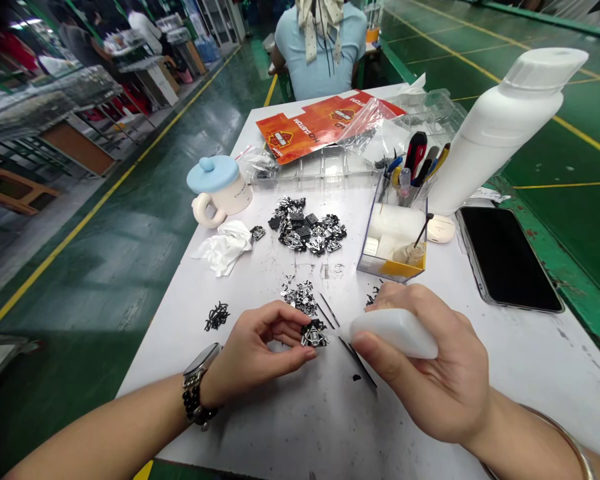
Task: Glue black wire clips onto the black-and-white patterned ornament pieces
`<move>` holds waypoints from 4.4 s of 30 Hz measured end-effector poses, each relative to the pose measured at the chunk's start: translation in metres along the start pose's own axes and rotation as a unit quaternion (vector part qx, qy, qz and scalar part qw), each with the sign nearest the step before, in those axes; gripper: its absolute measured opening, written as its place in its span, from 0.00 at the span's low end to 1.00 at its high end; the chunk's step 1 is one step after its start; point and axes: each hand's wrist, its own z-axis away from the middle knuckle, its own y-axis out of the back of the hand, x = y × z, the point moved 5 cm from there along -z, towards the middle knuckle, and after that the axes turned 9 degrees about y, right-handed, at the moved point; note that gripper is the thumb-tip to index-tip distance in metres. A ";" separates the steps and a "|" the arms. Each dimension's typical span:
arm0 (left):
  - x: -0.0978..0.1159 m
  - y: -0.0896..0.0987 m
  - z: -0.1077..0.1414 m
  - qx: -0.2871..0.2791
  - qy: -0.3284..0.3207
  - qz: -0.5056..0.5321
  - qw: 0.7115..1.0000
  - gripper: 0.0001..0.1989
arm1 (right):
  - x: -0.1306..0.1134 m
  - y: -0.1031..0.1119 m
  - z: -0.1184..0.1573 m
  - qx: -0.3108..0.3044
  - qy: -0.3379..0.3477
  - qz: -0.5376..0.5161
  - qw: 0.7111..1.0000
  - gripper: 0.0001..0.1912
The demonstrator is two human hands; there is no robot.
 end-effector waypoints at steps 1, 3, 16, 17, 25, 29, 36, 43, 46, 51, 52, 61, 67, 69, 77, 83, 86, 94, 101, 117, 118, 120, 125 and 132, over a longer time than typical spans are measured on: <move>0.000 0.000 0.000 0.001 0.000 -0.001 1.000 0.16 | 0.000 0.000 0.000 -0.001 0.002 0.003 1.000 0.03; 0.000 0.000 0.000 0.003 0.000 -0.003 1.000 0.16 | 0.000 0.000 -0.001 -0.002 0.006 0.007 1.000 0.03; 0.000 0.000 0.000 0.000 -0.005 -0.005 1.000 0.16 | -0.005 0.003 -0.006 0.026 0.035 0.022 0.999 0.02; 0.000 0.000 0.000 0.000 -0.003 -0.004 1.000 0.16 | -0.005 0.002 -0.006 0.021 0.034 0.020 0.999 0.03; 0.001 0.000 0.000 -0.001 -0.002 -0.006 1.000 0.16 | -0.001 0.001 -0.002 0.007 0.002 0.008 1.000 0.02; 0.001 0.000 0.001 -0.001 -0.002 -0.008 1.000 0.16 | 0.000 0.001 0.000 0.028 -0.021 0.019 0.999 0.02; 0.002 0.001 0.001 0.002 -0.006 -0.016 1.000 0.16 | 0.013 0.013 0.004 0.170 -0.058 0.029 0.983 0.05; 0.005 0.008 0.000 0.028 -0.018 -0.028 0.999 0.16 | 0.045 -0.010 -0.004 0.053 -0.110 0.112 0.986 0.09; 0.009 0.024 -0.004 0.080 -0.055 -0.037 0.995 0.16 | 0.060 -0.027 -0.004 -0.022 -0.113 0.179 0.977 0.11; 0.010 0.062 -0.015 0.198 -0.087 0.017 0.976 0.16 | 0.073 -0.039 -0.002 -0.066 -0.110 0.242 0.962 0.15; 0.010 0.067 -0.017 0.211 -0.087 0.030 0.973 0.17 | 0.071 -0.039 -0.002 -0.071 -0.102 0.260 0.958 0.16; 0.018 0.072 -0.015 0.243 -0.104 0.053 0.963 0.18 | 0.015 -0.061 0.009 -0.198 0.162 0.278 0.926 0.03; 0.016 0.068 -0.014 0.246 -0.126 0.020 0.961 0.17 | 0.028 -0.082 0.019 -0.270 0.132 0.289 0.909 0.08; 0.016 0.067 -0.014 0.241 -0.136 0.006 0.961 0.16 | 0.030 -0.082 0.019 -0.267 0.115 0.279 0.915 0.09; 0.021 0.040 -0.006 0.038 -0.132 0.073 0.988 0.14 | 0.033 -0.044 0.006 -0.110 -0.133 0.022 0.985 0.07; 0.016 0.007 0.008 -0.135 -0.058 0.158 0.976 0.15 | 0.044 -0.040 0.014 -0.024 -0.255 -0.175 0.951 0.08; 0.013 0.002 0.009 -0.153 -0.046 0.183 0.970 0.15 | 0.046 -0.043 0.018 -0.026 -0.253 -0.163 0.953 0.08; 0.006 -0.001 0.008 -0.154 -0.029 0.208 0.965 0.16 | 0.031 -0.037 0.011 -0.043 -0.137 -0.002 0.990 0.02; 0.006 -0.001 0.008 -0.150 -0.041 0.201 0.967 0.16 | 0.029 -0.036 0.010 -0.057 -0.098 0.026 0.993 0.03; 0.000 -0.002 0.004 -0.192 0.008 0.270 0.944 0.16 | 0.014 -0.030 -0.002 -0.215 0.135 0.049 0.966 0.20; -0.001 -0.002 0.004 -0.194 0.009 0.272 0.943 0.16 | 0.013 -0.029 -0.003 -0.217 0.149 0.051 0.963 0.21; -0.001 -0.003 0.004 -0.198 0.007 0.271 0.942 0.16 | 0.012 -0.028 -0.003 -0.220 0.166 0.048 0.960 0.22; 0.000 -0.005 0.004 -0.201 0.005 0.261 0.944 0.16 | 0.014 -0.027 -0.001 -0.218 0.166 0.045 0.961 0.22; 0.000 -0.004 0.005 -0.216 0.010 0.251 0.944 0.16 | 0.011 -0.026 -0.001 -0.207 0.148 0.049 0.966 0.17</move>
